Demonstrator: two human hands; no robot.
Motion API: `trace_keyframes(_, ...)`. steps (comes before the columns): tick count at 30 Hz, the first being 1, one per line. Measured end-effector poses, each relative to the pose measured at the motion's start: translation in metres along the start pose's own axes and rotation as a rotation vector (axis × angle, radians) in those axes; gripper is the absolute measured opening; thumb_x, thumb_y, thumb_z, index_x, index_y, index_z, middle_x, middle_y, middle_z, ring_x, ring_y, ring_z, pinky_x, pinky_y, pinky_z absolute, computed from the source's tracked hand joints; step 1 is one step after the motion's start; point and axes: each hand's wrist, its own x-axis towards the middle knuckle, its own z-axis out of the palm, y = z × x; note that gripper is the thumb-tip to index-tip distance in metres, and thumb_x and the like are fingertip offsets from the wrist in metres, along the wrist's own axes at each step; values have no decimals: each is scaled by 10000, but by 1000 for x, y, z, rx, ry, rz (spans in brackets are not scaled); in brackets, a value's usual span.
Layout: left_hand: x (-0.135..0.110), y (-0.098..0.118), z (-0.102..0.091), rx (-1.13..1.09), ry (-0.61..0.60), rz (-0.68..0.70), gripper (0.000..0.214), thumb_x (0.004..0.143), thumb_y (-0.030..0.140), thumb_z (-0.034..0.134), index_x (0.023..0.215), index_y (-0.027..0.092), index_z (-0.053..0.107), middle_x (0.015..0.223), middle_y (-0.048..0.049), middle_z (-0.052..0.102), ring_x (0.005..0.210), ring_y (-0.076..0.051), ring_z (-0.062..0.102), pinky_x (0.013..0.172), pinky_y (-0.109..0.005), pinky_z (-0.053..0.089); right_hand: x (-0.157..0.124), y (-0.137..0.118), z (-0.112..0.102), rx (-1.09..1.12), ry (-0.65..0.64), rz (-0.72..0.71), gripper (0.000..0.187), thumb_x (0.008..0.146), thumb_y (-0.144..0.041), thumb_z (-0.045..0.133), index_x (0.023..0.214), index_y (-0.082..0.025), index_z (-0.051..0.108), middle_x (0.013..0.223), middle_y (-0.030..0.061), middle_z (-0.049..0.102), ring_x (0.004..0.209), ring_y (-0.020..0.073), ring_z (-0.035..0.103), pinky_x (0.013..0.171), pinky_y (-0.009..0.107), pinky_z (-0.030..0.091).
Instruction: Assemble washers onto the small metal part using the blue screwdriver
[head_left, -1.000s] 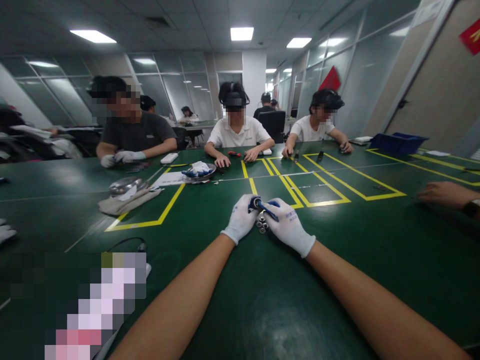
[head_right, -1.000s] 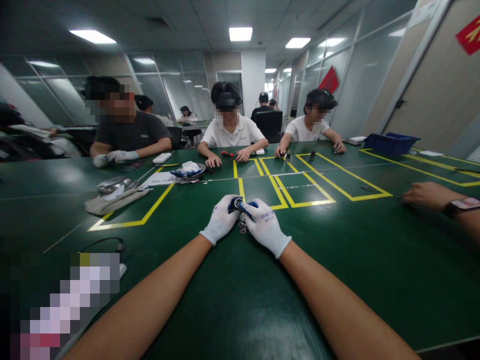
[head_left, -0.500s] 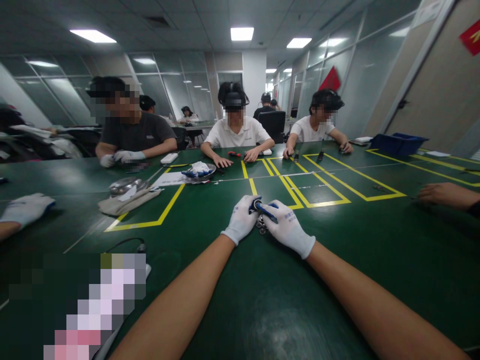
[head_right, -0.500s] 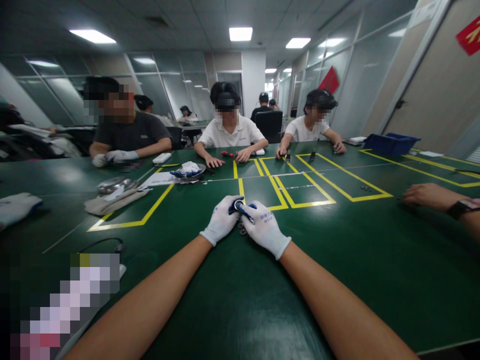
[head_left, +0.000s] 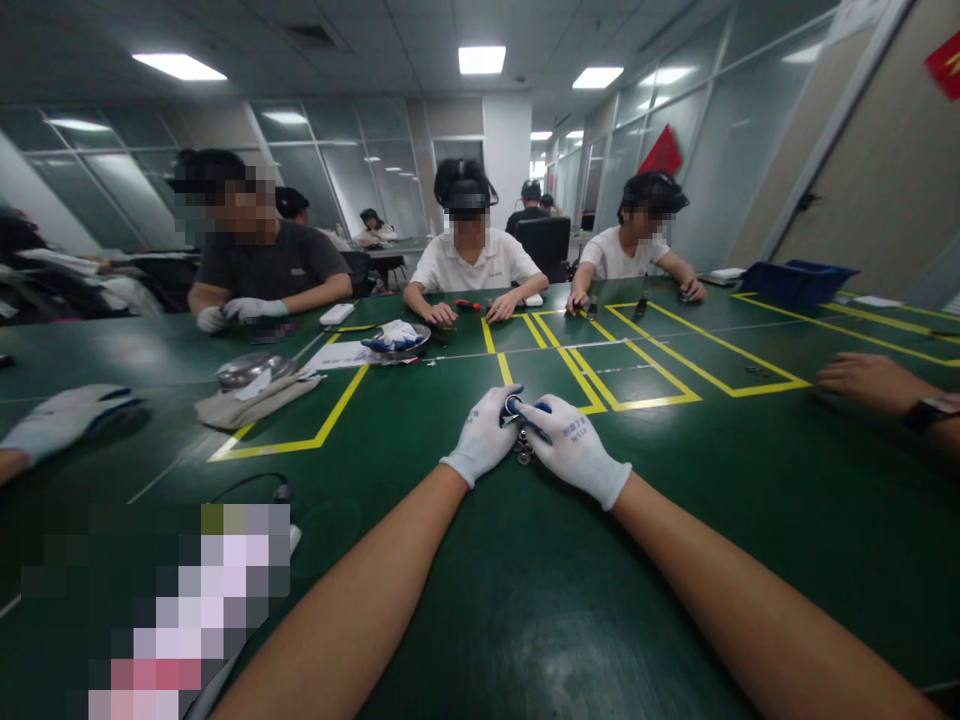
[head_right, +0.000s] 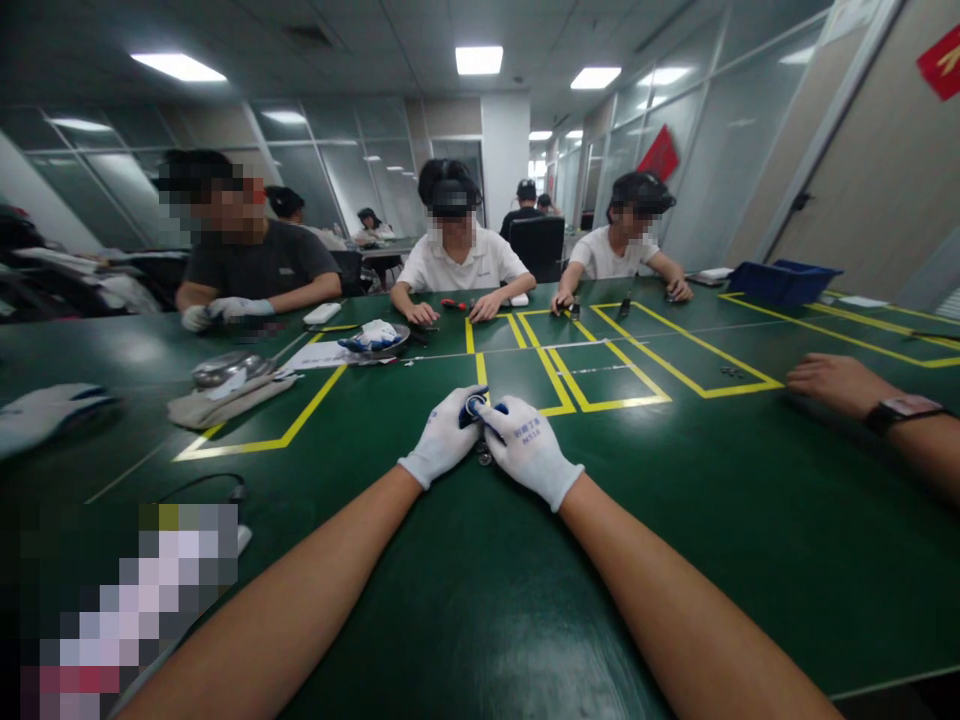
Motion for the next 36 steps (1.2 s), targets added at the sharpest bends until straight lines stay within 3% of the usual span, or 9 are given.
trace_keyframes(6,1,3,-1,22,18,9,396,822,83,594,1208,173,595,1191,-94,646,1135,-229,615,1039,-394,504,1,2,-1,25,54,80,359,943,-255,571,1289,-208,654,1030,98,621,942,225,590,828,343,494)
trace_keyframes(11,2,2,-1,26,62,-46,310,808,99,620,1109,171,598,1096,-86,657,1043,-230,631,975,-392,530,1,-6,-5,76,34,64,305,940,-234,567,1219,-205,689,985,81,620,893,212,590,789,325,491)
trace_keyframes(19,1,-1,-1,-7,23,23,439,805,36,568,1219,180,600,1192,-92,635,1153,-225,602,1062,-392,485,1,-4,-1,53,20,54,337,957,-239,557,1276,-211,666,991,80,613,898,205,585,786,309,473)
trace_keyframes(36,1,1,-1,37,8,29,373,837,92,588,1203,155,619,1180,-103,615,1126,-222,601,1041,-373,494,0,-5,1,136,7,87,341,960,-223,548,1281,-216,664,978,69,606,887,193,587,793,298,476)
